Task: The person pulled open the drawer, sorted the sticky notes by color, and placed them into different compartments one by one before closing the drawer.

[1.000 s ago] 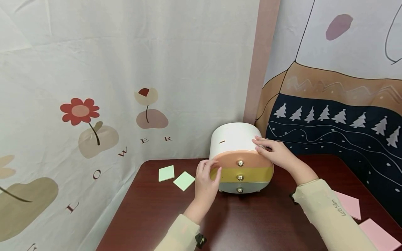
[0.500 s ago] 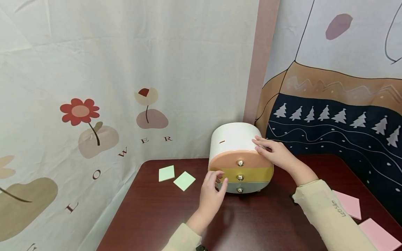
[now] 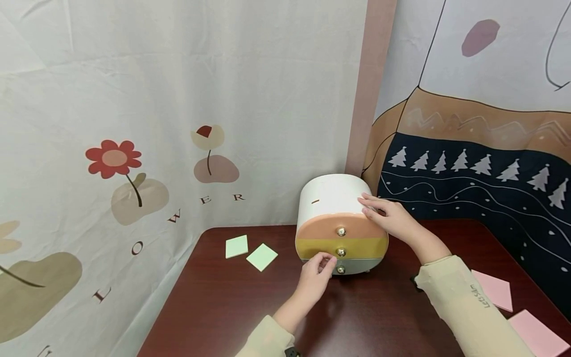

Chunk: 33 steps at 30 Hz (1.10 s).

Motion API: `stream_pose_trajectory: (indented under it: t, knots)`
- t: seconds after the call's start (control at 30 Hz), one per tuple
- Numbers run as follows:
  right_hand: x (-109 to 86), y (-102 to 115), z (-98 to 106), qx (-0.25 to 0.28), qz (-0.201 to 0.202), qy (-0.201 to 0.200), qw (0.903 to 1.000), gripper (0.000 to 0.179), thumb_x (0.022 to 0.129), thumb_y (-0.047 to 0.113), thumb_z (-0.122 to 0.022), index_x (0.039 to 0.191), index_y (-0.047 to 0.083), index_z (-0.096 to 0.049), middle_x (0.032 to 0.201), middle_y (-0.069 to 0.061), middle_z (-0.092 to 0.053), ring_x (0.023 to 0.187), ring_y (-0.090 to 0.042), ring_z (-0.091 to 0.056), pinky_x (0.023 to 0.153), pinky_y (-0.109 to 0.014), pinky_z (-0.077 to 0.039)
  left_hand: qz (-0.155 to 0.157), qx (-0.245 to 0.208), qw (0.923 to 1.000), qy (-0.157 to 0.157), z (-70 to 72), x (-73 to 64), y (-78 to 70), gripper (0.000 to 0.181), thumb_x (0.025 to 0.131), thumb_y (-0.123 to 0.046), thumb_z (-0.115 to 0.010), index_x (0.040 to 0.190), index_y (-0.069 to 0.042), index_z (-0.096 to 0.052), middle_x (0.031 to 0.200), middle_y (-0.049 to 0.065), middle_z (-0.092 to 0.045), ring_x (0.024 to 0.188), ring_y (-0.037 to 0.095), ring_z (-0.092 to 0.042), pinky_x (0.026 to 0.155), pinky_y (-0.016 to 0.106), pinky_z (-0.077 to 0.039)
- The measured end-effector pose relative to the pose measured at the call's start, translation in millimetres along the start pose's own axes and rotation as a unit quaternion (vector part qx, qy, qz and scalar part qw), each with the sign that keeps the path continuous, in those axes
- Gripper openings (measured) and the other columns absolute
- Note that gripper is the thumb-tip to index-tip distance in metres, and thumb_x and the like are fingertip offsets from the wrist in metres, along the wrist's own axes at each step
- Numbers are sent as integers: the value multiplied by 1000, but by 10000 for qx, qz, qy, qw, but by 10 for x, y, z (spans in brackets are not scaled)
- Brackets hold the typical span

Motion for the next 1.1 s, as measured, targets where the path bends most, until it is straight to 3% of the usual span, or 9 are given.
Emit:
stream_pose_trajectory:
  t: [0.13,0.3,0.5,0.8,1.1]
  knots:
    - [-3,11,2,11,26,-22,10000,48,97,40,-50,136,12,-52,148,-11,-40,139,-37,-31,109,-58,-27,769,-777,9935,318,-131,21,54,37,98,-37,-48,104,-5,-65,82,16,-64,64,10,-58,55,24,-50]
    - [-3,23,5,33,60,-55,10000,47,97,38,-51,136,11,-53,148,-11,-40,138,-37,-32,108,-57,-28,1428,-1538,9763,523,-262,25,99,45,97,-44,-46,108,-4,-63,78,9,-62,63,10,-56,53,24,-48]
    - [-4,22,6,45,78,-64,9999,47,97,38,-51,136,11,-53,148,-11,-40,138,-37,-31,109,-57,-28,1925,-1945,9597,636,-353,34,153,49,96,-47,-44,111,-5,-62,75,1,-59,62,9,-56,53,20,-47]
    - [-7,17,-4,59,70,-45,9999,47,97,38,-50,136,12,-52,148,-11,-39,139,-37,-31,108,-57,-28,2256,-2450,9396,788,-437,71,140,53,98,-47,-42,119,-2,-59,79,0,-58,66,8,-55,56,20,-48]
    - [-10,22,1,80,88,-78,9999,47,97,37,-51,136,11,-53,148,-12,-40,138,-37,-31,108,-56,-29,2254,-2570,9377,618,-455,105,146,47,99,-41,-45,112,0,-63,74,-3,-55,66,7,-52,57,19,-46]
Point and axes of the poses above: each hand's wrist, its own x-axis towards the middle knuckle, its own z-axis out of the back of the hand, y = z × x, the point moved 7 cm from there along x, towards the middle knuckle
